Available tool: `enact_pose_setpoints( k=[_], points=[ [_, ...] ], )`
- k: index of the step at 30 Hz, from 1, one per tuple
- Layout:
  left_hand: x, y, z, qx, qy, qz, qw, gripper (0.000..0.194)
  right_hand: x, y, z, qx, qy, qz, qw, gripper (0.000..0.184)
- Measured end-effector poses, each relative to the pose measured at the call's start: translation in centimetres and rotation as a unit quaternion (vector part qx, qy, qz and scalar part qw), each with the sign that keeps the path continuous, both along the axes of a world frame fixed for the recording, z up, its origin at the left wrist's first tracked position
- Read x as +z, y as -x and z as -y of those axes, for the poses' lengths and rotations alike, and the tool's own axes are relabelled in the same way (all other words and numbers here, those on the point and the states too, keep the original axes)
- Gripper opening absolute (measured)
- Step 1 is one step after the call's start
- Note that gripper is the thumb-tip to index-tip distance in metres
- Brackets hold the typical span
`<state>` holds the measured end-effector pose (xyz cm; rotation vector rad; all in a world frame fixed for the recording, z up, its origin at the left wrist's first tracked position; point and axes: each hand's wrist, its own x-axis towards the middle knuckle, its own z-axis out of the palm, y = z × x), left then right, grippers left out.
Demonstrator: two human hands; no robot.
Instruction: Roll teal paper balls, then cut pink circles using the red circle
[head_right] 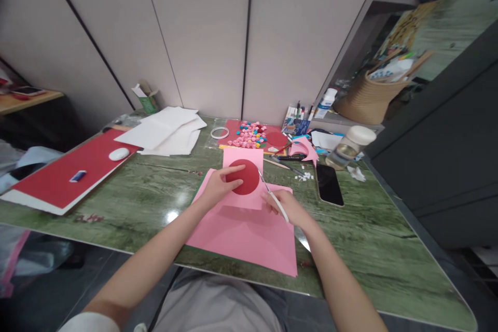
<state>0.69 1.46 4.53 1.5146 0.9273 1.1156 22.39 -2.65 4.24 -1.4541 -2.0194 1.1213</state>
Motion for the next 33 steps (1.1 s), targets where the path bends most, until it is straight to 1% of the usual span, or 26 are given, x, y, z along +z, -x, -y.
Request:
enact_pose_setpoints(
  k=[11,18,33],
  points=[
    [0.36,0.09,0.12,0.002,0.007,-0.004,1.000,0.042,0.17,0.03,-0.06,-0.023,-0.002,0.016,1.000,0.055],
    [0.64,0.12,0.17,0.002,0.016,-0.011,1.000,0.042,0.17,-0.09,-0.16,-0.017,0.001,0.022,1.000,0.057],
    [0.55,0.47,-0.14,-0.020,0.001,-0.012,1.000,0.042,0.42,-0.69,-0.27,-0.002,-0.021,0.047,0.999,0.053]
  ],
)
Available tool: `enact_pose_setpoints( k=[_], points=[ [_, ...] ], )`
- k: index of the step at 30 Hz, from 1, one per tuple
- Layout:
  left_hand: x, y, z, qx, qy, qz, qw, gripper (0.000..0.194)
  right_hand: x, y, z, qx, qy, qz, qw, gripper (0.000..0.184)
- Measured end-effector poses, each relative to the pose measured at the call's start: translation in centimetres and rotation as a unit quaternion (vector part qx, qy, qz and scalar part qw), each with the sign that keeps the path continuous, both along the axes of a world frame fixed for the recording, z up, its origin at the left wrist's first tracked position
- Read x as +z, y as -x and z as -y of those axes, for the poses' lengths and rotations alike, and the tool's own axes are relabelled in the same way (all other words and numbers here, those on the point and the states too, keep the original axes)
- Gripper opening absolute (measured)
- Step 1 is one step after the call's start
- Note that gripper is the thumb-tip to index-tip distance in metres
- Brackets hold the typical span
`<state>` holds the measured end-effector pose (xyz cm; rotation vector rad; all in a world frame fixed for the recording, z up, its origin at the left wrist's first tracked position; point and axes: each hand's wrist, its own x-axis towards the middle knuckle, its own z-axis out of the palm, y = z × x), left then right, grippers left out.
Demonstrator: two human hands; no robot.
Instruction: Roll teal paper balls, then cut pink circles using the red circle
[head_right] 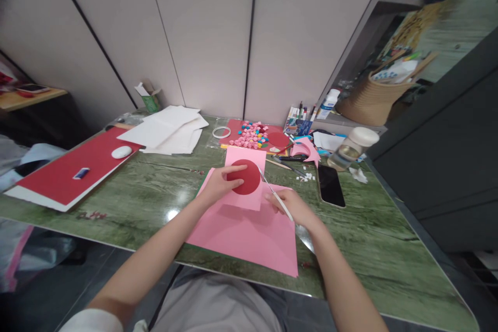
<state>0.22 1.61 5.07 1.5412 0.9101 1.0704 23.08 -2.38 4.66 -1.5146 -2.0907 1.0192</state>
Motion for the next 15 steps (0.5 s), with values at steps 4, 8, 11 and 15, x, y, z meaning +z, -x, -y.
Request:
enact_pose_setpoints(
  k=[4,8,11,15],
  points=[
    [0.01,0.14,-0.11,-0.006,0.005,-0.005,1.000,0.042,0.21,-0.19,0.09,-0.001,0.011,0.002,1.000,0.052],
    [0.08,0.31,-0.23,-0.007,-0.001,-0.009,1.000,0.042,0.38,-0.36,0.14,-0.001,0.027,-0.002,1.000,0.051],
    [0.14,0.43,-0.28,-0.016,0.001,-0.013,1.000,0.042,0.29,-0.38,0.10,0.004,0.033,-0.004,0.999,0.052],
    [-0.08,0.41,-0.35,-0.028,0.003,-0.016,0.999,0.043,0.06,-0.22,0.08,0.015,0.028,-0.007,0.999,0.055]
  ],
)
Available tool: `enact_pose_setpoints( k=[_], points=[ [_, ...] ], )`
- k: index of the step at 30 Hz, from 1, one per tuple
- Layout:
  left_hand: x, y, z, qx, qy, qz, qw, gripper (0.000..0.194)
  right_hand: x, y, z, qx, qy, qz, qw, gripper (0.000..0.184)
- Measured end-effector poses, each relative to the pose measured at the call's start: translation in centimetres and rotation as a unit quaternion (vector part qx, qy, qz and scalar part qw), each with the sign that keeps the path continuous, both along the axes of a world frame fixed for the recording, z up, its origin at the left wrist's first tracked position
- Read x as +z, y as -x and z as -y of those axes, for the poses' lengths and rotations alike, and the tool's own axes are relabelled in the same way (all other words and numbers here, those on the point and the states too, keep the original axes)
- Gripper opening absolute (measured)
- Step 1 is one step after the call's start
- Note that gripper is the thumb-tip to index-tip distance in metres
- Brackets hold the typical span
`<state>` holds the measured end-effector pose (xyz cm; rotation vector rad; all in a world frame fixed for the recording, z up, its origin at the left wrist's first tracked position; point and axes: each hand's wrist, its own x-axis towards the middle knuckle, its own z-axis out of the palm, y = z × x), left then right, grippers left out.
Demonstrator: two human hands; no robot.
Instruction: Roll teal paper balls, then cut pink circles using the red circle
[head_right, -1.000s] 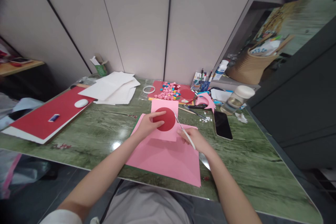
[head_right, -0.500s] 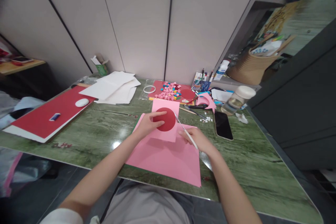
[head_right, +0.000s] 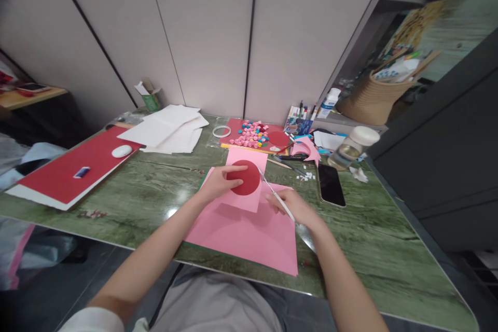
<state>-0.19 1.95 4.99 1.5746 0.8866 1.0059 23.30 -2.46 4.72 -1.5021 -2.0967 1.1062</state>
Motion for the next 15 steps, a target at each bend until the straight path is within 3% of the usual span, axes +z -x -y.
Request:
enact_pose_setpoints(
  k=[15],
  points=[
    [-0.05,-0.13,-0.05,-0.019,-0.008,-0.011,1.000,0.043,-0.11,0.05,-0.02,0.007,-0.017,0.009,1.000,0.054]
  ],
)
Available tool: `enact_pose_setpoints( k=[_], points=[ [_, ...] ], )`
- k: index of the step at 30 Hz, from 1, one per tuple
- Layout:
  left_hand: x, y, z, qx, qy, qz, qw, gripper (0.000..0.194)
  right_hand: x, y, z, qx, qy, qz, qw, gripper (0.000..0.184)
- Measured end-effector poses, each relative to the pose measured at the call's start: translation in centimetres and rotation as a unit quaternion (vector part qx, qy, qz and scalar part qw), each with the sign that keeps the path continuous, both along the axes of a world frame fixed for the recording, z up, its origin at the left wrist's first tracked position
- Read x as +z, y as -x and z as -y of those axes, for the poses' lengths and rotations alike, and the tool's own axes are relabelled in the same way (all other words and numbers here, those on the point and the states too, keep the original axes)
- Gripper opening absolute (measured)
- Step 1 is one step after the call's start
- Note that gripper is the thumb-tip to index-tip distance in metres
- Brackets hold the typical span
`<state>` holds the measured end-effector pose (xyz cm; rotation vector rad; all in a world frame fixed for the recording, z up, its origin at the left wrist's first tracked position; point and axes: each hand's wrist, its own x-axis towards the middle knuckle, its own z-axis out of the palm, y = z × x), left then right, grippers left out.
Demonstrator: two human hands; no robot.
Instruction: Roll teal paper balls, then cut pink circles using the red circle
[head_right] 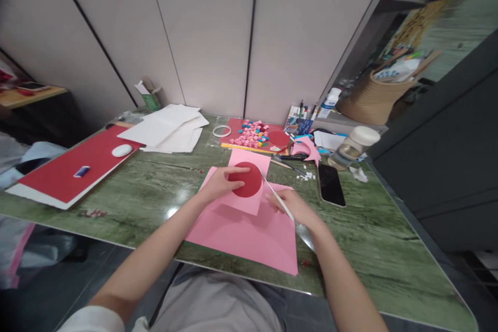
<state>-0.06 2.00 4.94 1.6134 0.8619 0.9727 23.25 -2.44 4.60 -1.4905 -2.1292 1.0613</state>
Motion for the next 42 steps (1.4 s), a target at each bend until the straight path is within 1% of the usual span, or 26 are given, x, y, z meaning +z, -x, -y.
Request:
enact_pose_setpoints(
  k=[11,26,37,42],
  points=[
    [0.3,0.5,-0.1,-0.012,-0.006,-0.031,0.999,0.041,0.7,-0.1,0.1,-0.003,0.034,-0.007,0.999,0.051],
    [0.7,1.0,-0.3,-0.037,-0.014,-0.067,0.997,0.042,0.0,-0.9,-0.1,0.005,0.047,-0.003,0.999,0.051],
    [0.4,1.1,-0.5,-0.066,0.005,-0.086,0.994,0.043,0.2,-0.1,0.0,0.015,0.032,0.016,0.999,0.052],
    [0.6,1.2,-0.4,-0.067,0.000,-0.085,0.994,0.043,0.2,0.1,0.0,0.015,0.028,0.018,0.999,0.053]
  ],
)
